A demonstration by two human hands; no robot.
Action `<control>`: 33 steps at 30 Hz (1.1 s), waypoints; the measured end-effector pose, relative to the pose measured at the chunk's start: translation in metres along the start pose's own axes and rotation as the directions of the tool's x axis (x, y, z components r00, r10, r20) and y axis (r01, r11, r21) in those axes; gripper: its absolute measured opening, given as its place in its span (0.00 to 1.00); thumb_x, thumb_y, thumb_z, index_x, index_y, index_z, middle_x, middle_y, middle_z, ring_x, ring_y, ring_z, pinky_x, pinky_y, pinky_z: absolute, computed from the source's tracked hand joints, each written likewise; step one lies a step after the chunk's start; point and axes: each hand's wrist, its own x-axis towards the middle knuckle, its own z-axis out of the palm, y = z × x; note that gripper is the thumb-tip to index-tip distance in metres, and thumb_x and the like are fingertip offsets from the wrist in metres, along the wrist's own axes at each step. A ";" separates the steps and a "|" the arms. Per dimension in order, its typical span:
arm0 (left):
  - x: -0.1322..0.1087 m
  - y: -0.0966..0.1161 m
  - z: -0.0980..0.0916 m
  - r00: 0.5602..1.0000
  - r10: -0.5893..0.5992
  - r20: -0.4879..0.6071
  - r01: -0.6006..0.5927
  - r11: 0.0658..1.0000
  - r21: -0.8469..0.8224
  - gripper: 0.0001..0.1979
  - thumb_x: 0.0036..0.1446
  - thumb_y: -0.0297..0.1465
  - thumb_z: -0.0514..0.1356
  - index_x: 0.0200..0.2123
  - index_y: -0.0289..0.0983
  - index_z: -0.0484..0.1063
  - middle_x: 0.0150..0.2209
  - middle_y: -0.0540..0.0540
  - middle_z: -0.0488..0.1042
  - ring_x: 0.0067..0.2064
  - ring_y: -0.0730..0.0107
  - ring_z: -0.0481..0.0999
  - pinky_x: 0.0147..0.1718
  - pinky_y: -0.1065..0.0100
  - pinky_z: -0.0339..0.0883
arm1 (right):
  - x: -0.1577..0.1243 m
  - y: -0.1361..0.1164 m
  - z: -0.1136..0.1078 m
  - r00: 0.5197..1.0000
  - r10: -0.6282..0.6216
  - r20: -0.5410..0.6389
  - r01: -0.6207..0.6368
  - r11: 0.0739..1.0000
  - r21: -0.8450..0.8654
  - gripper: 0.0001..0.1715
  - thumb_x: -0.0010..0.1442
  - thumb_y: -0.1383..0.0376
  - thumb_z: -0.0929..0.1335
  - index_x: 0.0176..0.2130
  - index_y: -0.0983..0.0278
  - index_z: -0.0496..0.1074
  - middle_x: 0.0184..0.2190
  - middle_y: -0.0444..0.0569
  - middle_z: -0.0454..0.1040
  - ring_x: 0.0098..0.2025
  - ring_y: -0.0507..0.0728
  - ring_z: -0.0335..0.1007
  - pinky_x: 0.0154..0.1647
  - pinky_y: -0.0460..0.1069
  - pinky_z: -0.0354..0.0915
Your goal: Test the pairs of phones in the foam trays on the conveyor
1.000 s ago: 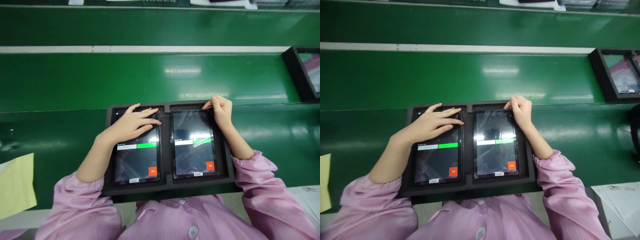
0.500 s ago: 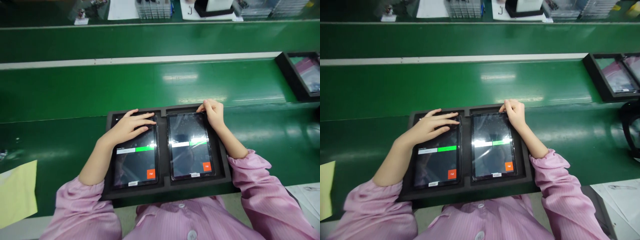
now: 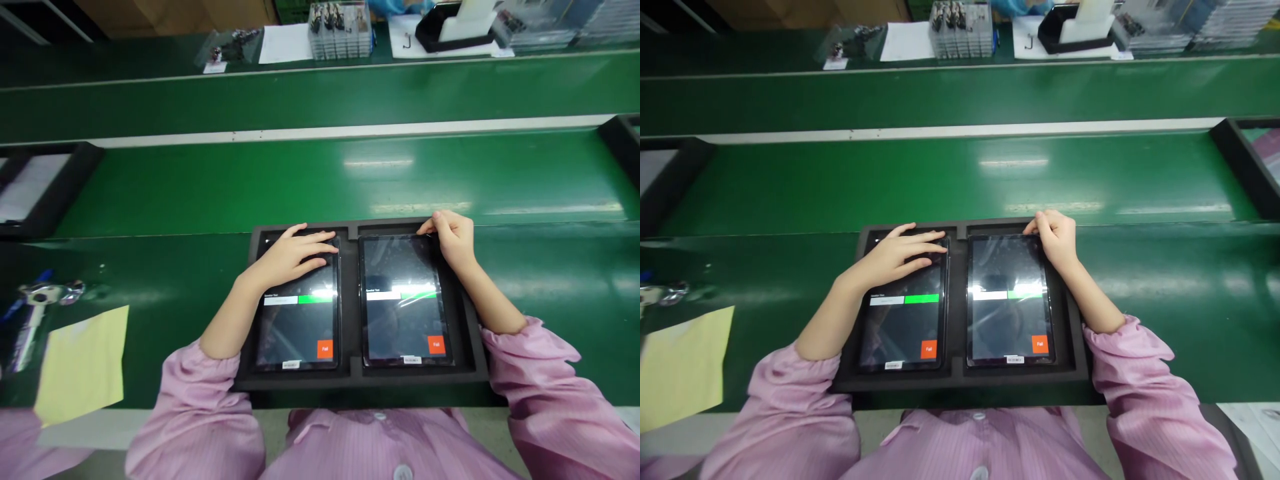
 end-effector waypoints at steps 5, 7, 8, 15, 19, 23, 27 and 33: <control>0.002 0.002 0.002 1.000 -0.012 -0.027 0.013 0.999 0.050 0.23 0.71 0.44 0.46 0.61 0.43 0.66 0.63 0.45 0.66 0.64 0.61 0.64 0.68 0.49 0.44 | 0.001 0.000 -0.001 1.000 -0.001 0.013 0.001 1.000 -0.024 0.41 0.72 0.39 0.58 0.23 0.61 0.77 0.22 0.48 0.72 0.26 0.57 0.68 0.34 0.53 0.64; 0.002 0.004 0.003 0.999 -0.015 -0.047 0.019 0.996 0.090 0.21 0.70 0.42 0.47 0.60 0.42 0.66 0.61 0.45 0.68 0.63 0.59 0.66 0.67 0.49 0.46 | 0.001 -0.001 -0.001 1.000 -0.003 0.020 0.004 1.000 -0.022 0.42 0.72 0.39 0.58 0.23 0.62 0.77 0.22 0.48 0.72 0.26 0.57 0.68 0.34 0.53 0.64; 0.002 0.005 0.003 0.997 -0.015 -0.079 0.024 0.992 0.121 0.20 0.70 0.40 0.48 0.59 0.42 0.67 0.60 0.44 0.69 0.62 0.58 0.67 0.66 0.49 0.47 | 0.001 -0.001 -0.001 1.000 -0.004 0.021 0.004 1.000 -0.017 0.42 0.72 0.39 0.58 0.23 0.62 0.77 0.22 0.48 0.72 0.26 0.57 0.68 0.34 0.53 0.64; -0.002 0.006 0.001 0.802 -0.092 -0.590 0.192 0.975 0.108 0.13 0.67 0.34 0.52 0.36 0.37 0.75 0.29 0.47 0.71 0.29 0.70 0.70 0.30 0.68 0.63 | 0.001 0.000 0.000 1.000 0.017 -0.015 -0.017 1.000 -0.001 0.37 0.73 0.43 0.59 0.26 0.62 0.76 0.24 0.47 0.73 0.27 0.57 0.69 0.34 0.52 0.62; -0.004 0.003 0.003 0.724 -0.238 -0.647 0.272 0.961 -0.048 0.15 0.59 0.38 0.62 0.25 0.37 0.65 0.21 0.53 0.63 0.23 0.75 0.62 0.24 0.71 0.55 | 0.000 0.003 0.001 0.999 0.028 -0.046 -0.027 0.999 0.030 0.20 0.68 0.53 0.64 0.32 0.63 0.73 0.21 0.44 0.69 0.24 0.55 0.67 0.29 0.49 0.60; -0.001 -0.002 0.006 0.604 -0.337 -0.722 0.188 0.941 -0.281 0.28 0.61 0.42 0.61 0.19 0.37 0.48 0.17 0.54 0.54 0.21 0.77 0.59 0.24 0.72 0.54 | 0.000 0.007 0.002 0.997 0.022 -0.075 -0.021 1.000 0.015 0.10 0.64 0.59 0.64 0.43 0.63 0.68 0.22 0.41 0.69 0.23 0.54 0.65 0.28 0.48 0.58; 0.006 -0.010 0.005 0.529 -0.587 -0.613 -0.140 0.652 -0.745 0.24 0.51 0.48 0.68 0.33 0.39 0.60 0.36 0.50 0.73 0.25 0.76 0.73 0.20 0.76 0.63 | 0.001 0.010 0.004 0.990 -0.007 -0.139 0.009 1.000 0.014 0.13 0.62 0.61 0.64 0.47 0.62 0.64 0.29 0.44 0.71 0.29 0.55 0.68 0.31 0.49 0.61; 0.005 -0.020 -0.004 0.605 -0.721 -0.338 -0.334 0.156 -0.930 0.28 0.38 0.34 0.73 0.42 0.38 0.65 0.30 0.54 0.71 0.24 0.81 0.71 0.21 0.82 0.65 | 0.001 0.015 0.002 0.989 0.017 -0.147 -0.015 1.000 0.011 0.15 0.57 0.63 0.65 0.46 0.62 0.66 0.33 0.46 0.71 0.28 0.54 0.65 0.28 0.48 0.60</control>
